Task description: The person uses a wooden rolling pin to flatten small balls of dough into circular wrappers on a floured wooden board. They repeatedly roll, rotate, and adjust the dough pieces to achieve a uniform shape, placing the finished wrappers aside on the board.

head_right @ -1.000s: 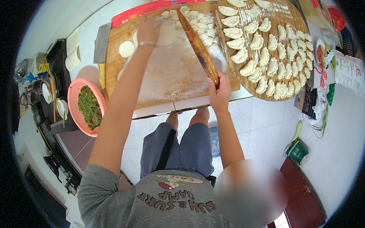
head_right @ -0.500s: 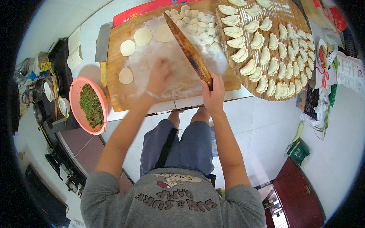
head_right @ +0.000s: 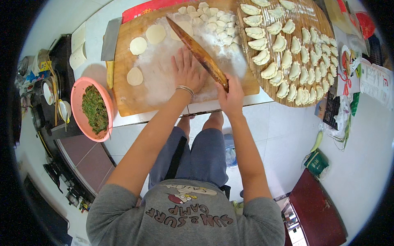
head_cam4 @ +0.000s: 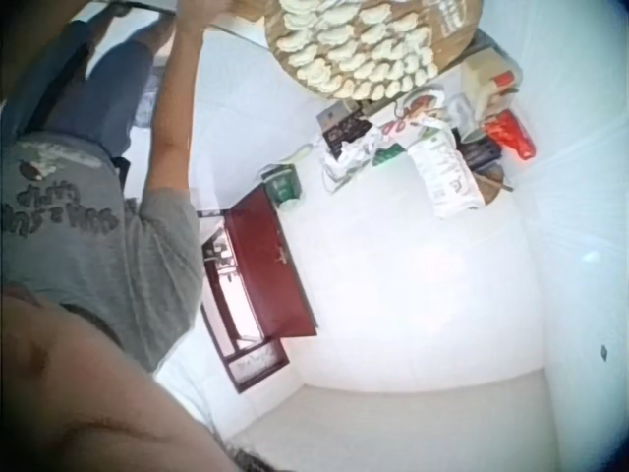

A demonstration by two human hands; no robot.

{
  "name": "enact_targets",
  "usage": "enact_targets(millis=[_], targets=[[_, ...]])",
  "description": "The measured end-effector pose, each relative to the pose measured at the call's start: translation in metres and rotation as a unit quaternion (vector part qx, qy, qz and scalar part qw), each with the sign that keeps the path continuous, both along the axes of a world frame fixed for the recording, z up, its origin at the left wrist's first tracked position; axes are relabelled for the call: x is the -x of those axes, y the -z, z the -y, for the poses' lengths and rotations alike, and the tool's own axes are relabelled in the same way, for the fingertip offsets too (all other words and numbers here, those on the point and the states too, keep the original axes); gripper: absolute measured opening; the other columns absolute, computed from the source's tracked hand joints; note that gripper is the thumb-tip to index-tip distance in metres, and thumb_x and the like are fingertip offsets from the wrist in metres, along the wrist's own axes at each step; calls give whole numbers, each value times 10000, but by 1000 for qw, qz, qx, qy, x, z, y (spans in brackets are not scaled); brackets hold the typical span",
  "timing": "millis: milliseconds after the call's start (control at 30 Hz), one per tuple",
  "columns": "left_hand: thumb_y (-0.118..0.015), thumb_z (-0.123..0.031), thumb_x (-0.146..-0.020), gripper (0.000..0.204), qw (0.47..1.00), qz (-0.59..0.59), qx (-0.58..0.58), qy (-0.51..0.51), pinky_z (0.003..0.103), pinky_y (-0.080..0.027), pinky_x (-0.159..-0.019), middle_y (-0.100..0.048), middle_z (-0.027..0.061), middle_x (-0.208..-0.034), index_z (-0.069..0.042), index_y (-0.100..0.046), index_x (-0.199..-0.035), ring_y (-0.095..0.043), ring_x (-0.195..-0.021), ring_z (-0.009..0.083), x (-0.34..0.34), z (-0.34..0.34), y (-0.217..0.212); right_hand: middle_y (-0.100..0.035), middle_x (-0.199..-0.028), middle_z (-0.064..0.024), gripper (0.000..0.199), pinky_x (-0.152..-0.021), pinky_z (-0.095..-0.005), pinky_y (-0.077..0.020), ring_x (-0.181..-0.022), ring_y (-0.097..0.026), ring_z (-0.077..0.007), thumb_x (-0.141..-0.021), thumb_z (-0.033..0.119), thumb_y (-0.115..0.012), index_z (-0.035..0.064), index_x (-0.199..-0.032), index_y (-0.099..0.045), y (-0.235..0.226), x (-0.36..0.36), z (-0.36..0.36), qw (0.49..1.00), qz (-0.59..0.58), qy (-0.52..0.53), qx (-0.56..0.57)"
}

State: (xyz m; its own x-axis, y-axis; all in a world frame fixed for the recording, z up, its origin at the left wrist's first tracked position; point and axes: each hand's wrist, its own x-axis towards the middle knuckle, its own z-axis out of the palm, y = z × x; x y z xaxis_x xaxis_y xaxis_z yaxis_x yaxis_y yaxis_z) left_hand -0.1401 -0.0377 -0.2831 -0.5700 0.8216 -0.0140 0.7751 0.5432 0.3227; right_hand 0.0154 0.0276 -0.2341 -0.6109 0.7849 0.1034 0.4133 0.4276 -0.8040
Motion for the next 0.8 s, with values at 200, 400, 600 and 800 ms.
enact_targets(millis=[200, 400, 600, 800], targets=[[-402, -337, -979, 574, 915, 178, -326, -159, 524, -61, -1165, -200, 223, -1552, -42, -335, -1467, -154, -1445, 377, 26, 68, 3, -572, -932, -110, 346, -692, -398, -492, -867, -583, -326, -802, 129, -684, 76, -1126, -574, 1, -9, -25, 984, 95, -107, -105], [-420, -375, -966, 613, 997, -5, -69, -22, 518, -125, -1159, -215, 173, -1573, -68, -317, -1487, -201, -1433, 396, 46, 108, -11, -516, -1289, -98, 481, -917, -428, -454, -1151, -525, -312, -816, 201, -658, 113, -1270, -524, 24, 27, -19, 932, 185, -244, -192], [-456, -401, -931, 673, 999, 7, -45, 25, 534, -142, -1154, -258, 175, -1558, -72, -301, -1498, -222, -1424, 410, 44, 110, -10, -309, -1543, -106, 644, -1114, -525, -274, -1381, -322, -377, -875, 325, -585, 136, -1457, -382, 31, 22, -13, 926, 223, -227, -205], [-464, -390, -926, 704, 999, 33, -25, -7, 521, -119, -1164, -219, 186, -1568, -57, -255, -1509, -167, -1439, 422, 28, 128, -3, -332, -1531, -106, 611, -1110, -563, -255, -1374, -323, -392, -891, 357, -567, 191, -1455, -400, 18, 39, -8, 929, 208, -192, -236]])
